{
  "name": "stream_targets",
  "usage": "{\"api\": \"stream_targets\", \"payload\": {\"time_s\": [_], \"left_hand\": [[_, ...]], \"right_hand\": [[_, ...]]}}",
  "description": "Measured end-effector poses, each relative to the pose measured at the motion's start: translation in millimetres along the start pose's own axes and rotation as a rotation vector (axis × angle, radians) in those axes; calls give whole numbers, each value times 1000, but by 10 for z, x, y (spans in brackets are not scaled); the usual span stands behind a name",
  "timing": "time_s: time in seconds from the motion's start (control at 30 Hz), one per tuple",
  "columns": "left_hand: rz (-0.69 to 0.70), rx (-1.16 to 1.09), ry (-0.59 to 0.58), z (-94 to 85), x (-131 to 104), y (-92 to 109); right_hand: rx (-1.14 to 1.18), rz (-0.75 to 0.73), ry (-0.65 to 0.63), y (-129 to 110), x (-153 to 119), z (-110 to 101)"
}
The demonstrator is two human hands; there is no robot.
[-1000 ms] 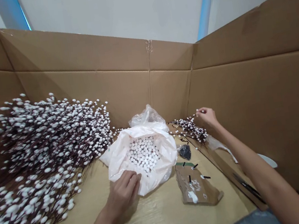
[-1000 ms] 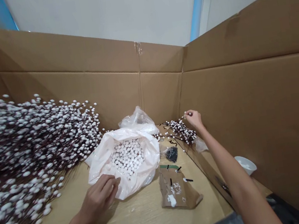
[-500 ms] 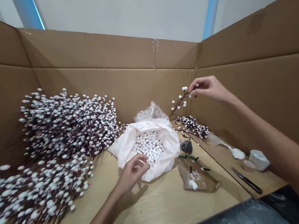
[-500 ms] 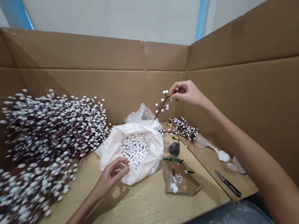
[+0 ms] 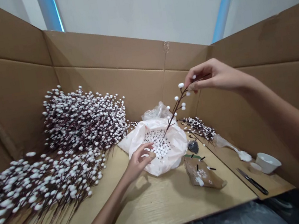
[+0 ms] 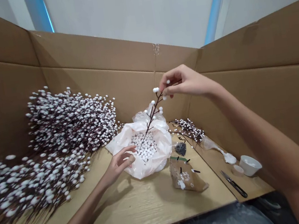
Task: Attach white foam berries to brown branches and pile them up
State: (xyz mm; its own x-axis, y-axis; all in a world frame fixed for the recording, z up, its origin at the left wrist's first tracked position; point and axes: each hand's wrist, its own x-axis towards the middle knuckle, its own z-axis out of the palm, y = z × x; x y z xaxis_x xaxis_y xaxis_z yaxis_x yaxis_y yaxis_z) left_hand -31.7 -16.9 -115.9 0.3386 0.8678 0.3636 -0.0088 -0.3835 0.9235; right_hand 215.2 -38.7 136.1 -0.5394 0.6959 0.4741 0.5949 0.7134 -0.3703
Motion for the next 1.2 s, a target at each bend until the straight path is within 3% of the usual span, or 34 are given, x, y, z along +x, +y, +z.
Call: {"api": "stream_targets", "payload": {"time_s": [0.17, 0.3, 0.47, 0.63, 0.73, 0.83, 0.93, 1.1, 1.2], "left_hand": [[-77, 22, -200, -24, -7, -22], [-83, 110, -247, -30, 5, -124], [-86, 87, -438, -13, 7, -206], [-178, 11, -455, 8, -21, -303], [-181, -15, -446, 23, -59, -394], [-185, -47, -411, 37, -100, -482], [-198, -78, -366, 54, -126, -541], [-210, -100, -283, 96, -142, -554], [-206, -92, -251, 111, -151, -523]], "right_hand": [[40, 1, -162, 87, 119, 344], [140, 28, -253, 232, 181, 674], [285, 79, -259, 404, 251, 950], [359, 97, -204, 668, 277, 1120], [353, 58, -46, 781, 215, 1190], [405, 52, 309, 782, 81, 1335], [527, 114, 613, 676, -120, 1665], [619, 193, 734, 497, -447, 2434], [618, 250, 810, 523, -526, 2716]]}}
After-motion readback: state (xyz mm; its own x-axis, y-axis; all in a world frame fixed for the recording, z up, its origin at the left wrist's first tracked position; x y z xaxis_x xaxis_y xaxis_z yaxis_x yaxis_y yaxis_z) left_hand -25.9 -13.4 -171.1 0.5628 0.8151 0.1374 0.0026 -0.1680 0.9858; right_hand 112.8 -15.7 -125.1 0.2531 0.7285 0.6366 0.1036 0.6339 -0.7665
